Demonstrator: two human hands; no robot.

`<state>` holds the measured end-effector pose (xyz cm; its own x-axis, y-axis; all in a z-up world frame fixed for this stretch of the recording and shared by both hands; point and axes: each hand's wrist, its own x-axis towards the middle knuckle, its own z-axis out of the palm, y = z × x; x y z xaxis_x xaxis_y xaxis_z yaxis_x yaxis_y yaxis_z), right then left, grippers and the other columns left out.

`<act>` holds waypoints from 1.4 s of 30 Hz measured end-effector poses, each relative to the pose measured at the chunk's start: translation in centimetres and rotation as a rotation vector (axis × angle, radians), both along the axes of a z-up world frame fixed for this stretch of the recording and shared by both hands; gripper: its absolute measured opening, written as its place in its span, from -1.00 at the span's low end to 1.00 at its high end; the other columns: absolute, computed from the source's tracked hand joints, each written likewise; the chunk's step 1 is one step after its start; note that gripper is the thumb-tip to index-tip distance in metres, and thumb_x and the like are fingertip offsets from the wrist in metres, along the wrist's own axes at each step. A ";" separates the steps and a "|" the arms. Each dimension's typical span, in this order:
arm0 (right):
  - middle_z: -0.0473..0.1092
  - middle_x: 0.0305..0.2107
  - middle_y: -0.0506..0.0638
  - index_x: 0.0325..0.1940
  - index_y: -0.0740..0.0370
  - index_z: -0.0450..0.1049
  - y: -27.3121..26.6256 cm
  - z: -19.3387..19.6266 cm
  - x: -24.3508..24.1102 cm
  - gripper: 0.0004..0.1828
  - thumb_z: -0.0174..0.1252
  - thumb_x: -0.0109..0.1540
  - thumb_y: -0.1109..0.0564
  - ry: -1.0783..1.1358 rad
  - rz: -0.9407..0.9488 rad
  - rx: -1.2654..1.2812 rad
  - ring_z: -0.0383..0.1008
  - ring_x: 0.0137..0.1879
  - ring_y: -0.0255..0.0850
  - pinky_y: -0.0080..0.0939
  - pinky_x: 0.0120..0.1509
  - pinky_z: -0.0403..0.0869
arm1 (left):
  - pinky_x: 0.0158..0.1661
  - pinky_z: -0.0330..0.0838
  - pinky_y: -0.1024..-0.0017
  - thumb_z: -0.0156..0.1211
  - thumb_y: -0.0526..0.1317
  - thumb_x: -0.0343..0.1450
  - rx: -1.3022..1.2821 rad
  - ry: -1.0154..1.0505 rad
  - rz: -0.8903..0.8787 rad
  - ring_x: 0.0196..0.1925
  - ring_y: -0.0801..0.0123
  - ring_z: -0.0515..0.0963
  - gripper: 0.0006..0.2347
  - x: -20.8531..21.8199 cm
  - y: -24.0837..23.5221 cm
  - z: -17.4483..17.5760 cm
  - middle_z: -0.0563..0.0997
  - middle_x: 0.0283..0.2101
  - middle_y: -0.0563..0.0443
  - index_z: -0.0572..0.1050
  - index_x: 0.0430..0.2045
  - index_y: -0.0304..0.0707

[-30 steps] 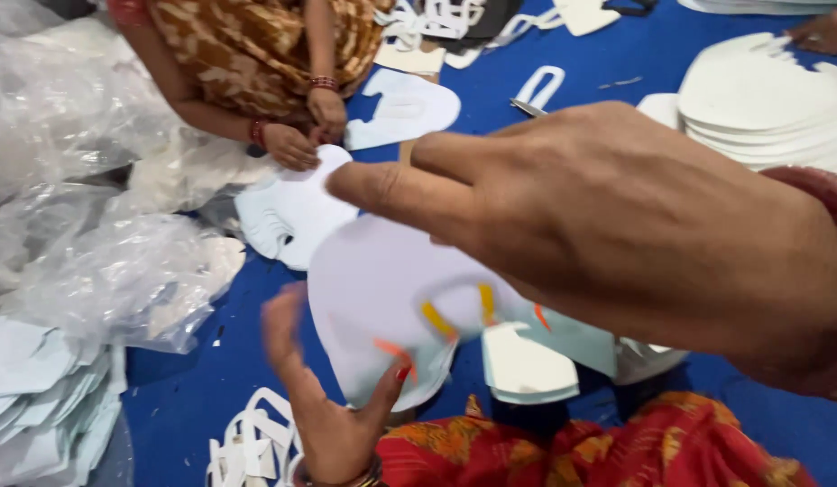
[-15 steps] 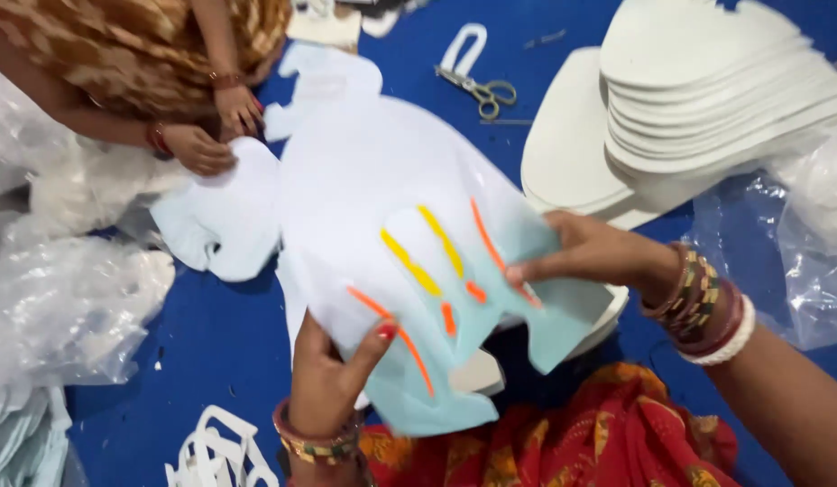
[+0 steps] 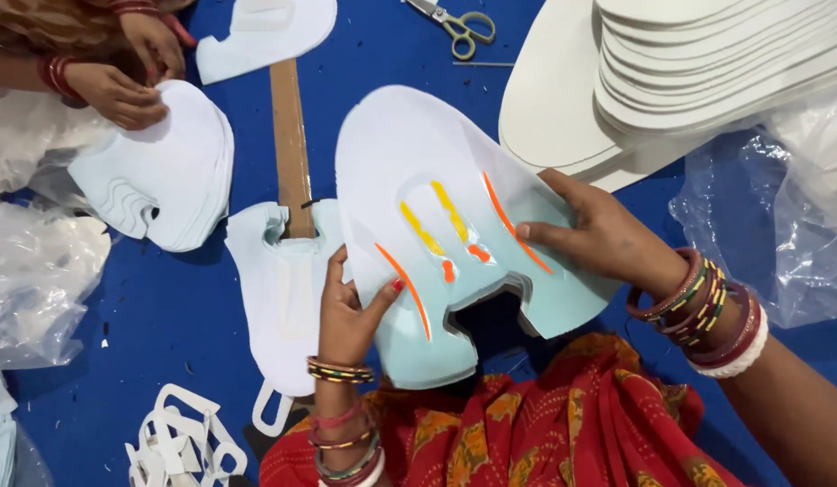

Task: The person organizes and layers various shoe upper components on a blue-matted floor.

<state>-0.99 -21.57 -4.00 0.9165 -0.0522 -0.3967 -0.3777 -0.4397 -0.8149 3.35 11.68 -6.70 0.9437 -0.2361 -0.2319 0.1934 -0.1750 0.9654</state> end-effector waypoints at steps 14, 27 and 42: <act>0.36 0.19 0.33 0.43 0.43 0.17 0.3 -3.1 -0.3 -0.11 0.36 0.19 -0.10 -0.261 -0.001 0.054 0.42 0.26 -0.03 -0.03 0.26 0.41 | -0.02 0.63 0.31 0.40 -0.40 0.28 0.048 -0.014 0.013 0.05 0.18 0.68 -0.22 -0.1 -0.2 -0.3 0.64 0.04 -0.34 0.01 0.36 -0.37; 0.47 0.12 0.24 0.40 0.35 0.25 1.0 -1.8 0.1 -0.18 0.32 0.17 -0.08 -0.235 -0.010 0.071 0.51 0.18 -0.10 -0.10 0.21 0.47 | 0.00 0.63 0.33 0.38 -0.41 0.29 0.105 -0.065 0.022 0.06 0.18 0.67 -0.27 -0.3 -0.8 -0.7 0.61 0.09 -0.34 0.06 0.35 -0.38; 0.53 -0.20 0.36 0.36 0.33 0.26 0.9 -0.2 1.0 -0.21 0.27 0.17 -0.13 -0.175 0.092 -0.118 0.65 -0.15 0.08 -0.05 -0.04 0.54 | 0.04 0.59 0.31 0.42 -0.41 0.28 0.200 -0.117 0.032 0.09 0.18 0.66 -0.22 -1.3 -1.6 -0.4 0.60 0.09 -0.33 0.06 0.40 -0.33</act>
<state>-0.02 -20.64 -4.20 0.9737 -0.0022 -0.2278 -0.1897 -0.5617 -0.8053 2.09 10.12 -7.09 0.9730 -0.1664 -0.1597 0.0908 -0.3603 0.9284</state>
